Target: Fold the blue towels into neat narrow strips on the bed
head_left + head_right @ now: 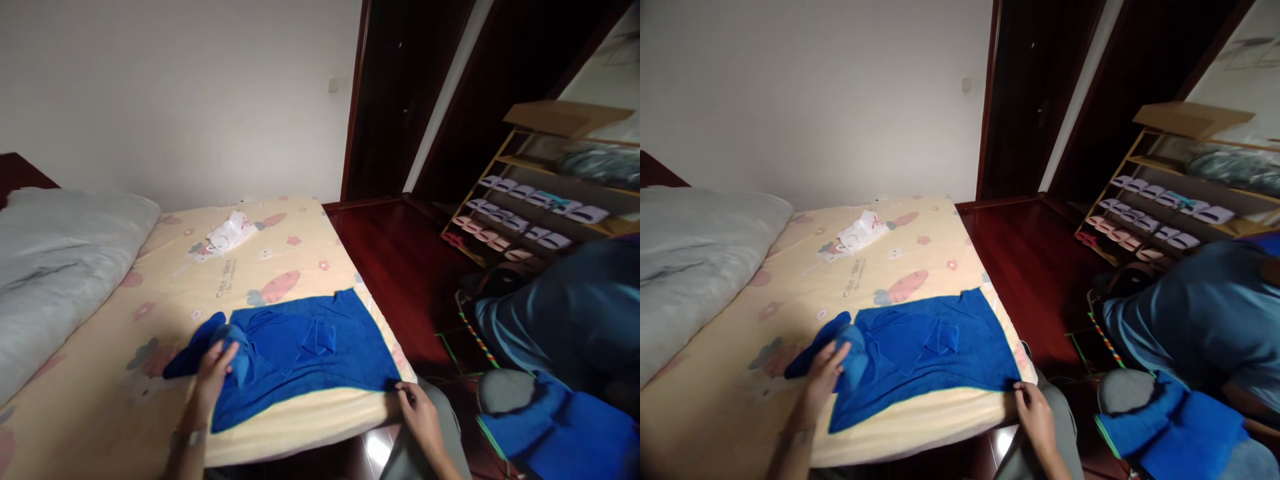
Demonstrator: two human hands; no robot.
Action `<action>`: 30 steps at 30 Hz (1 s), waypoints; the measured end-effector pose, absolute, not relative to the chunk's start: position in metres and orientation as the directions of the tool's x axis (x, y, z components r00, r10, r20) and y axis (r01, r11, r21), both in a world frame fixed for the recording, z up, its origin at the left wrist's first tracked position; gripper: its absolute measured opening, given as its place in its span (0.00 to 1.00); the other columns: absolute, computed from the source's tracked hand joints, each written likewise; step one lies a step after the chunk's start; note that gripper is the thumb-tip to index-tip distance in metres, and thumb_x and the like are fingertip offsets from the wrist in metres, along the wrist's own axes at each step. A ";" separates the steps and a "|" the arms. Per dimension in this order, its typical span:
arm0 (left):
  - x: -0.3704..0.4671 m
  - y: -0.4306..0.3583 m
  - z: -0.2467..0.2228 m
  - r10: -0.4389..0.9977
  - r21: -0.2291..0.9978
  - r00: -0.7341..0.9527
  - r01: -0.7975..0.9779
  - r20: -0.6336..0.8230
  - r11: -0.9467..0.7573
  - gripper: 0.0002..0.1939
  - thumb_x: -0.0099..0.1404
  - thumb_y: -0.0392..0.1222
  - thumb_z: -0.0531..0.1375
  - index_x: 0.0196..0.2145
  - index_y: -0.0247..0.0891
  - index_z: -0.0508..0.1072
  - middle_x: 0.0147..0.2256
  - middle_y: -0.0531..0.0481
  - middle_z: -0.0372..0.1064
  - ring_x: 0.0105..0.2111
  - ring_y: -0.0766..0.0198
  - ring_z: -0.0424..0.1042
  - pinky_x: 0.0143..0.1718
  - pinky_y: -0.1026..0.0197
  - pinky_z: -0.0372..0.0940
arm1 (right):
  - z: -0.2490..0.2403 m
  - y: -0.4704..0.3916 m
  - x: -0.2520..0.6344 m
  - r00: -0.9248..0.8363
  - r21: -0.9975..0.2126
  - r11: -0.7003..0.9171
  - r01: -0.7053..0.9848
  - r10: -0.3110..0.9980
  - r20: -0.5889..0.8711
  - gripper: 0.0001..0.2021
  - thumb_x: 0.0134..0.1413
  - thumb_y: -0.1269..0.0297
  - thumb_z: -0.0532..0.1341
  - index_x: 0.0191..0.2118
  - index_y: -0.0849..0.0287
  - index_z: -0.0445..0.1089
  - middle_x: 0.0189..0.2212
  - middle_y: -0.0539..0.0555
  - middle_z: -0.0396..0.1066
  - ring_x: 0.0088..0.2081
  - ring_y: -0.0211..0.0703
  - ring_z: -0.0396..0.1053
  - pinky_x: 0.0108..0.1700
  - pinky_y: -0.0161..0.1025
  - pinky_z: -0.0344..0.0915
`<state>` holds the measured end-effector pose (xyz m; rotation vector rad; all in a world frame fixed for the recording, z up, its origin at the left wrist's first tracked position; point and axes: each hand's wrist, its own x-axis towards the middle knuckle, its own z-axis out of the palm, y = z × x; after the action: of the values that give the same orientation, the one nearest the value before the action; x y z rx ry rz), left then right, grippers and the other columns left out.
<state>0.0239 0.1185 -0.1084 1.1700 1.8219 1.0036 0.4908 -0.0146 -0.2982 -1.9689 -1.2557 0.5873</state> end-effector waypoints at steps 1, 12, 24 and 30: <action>0.047 0.109 -0.128 0.941 0.901 -0.282 0.333 -0.188 0.280 0.28 0.49 0.69 0.63 0.31 0.40 0.76 0.24 0.52 0.69 0.25 0.61 0.70 0.24 0.62 0.64 | -0.290 -0.011 0.473 0.401 -0.816 -0.228 0.531 0.916 0.005 0.19 0.58 0.49 0.53 0.38 0.56 0.75 0.40 0.59 0.78 0.40 0.53 0.75 0.45 0.45 0.70; 0.142 0.043 -0.192 0.929 0.936 0.127 -0.021 -0.346 0.352 0.27 0.52 0.68 0.65 0.41 0.46 0.80 0.46 0.41 0.76 0.53 0.45 0.71 0.59 0.51 0.63 | -0.209 0.025 0.304 -0.254 -0.974 -0.143 -0.174 0.962 -0.096 0.28 0.61 0.42 0.61 0.60 0.54 0.66 0.57 0.58 0.70 0.59 0.53 0.66 0.63 0.52 0.60; 0.123 0.046 -0.130 0.985 0.966 0.148 0.252 -0.092 0.053 0.22 0.64 0.61 0.59 0.27 0.39 0.65 0.27 0.55 0.60 0.30 0.66 0.61 0.34 0.65 0.61 | -0.176 0.045 0.321 0.057 -0.961 -0.129 -0.244 0.988 -0.147 0.16 0.54 0.50 0.64 0.41 0.57 0.75 0.26 0.51 0.73 0.28 0.45 0.70 0.34 0.40 0.69; 0.151 0.042 -0.118 0.997 0.983 0.052 0.176 -0.061 0.051 0.24 0.65 0.64 0.56 0.27 0.40 0.61 0.23 0.58 0.54 0.25 0.69 0.57 0.28 0.67 0.58 | -0.160 0.027 0.307 -0.008 -0.943 -0.171 -0.285 0.984 -0.176 0.31 0.51 0.51 0.68 0.61 0.52 0.66 0.59 0.57 0.68 0.60 0.54 0.65 0.60 0.49 0.62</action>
<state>0.1505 0.0422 -0.1184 1.3202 1.3199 1.0369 0.3073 0.0274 -0.1601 -1.1227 -0.8914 1.4462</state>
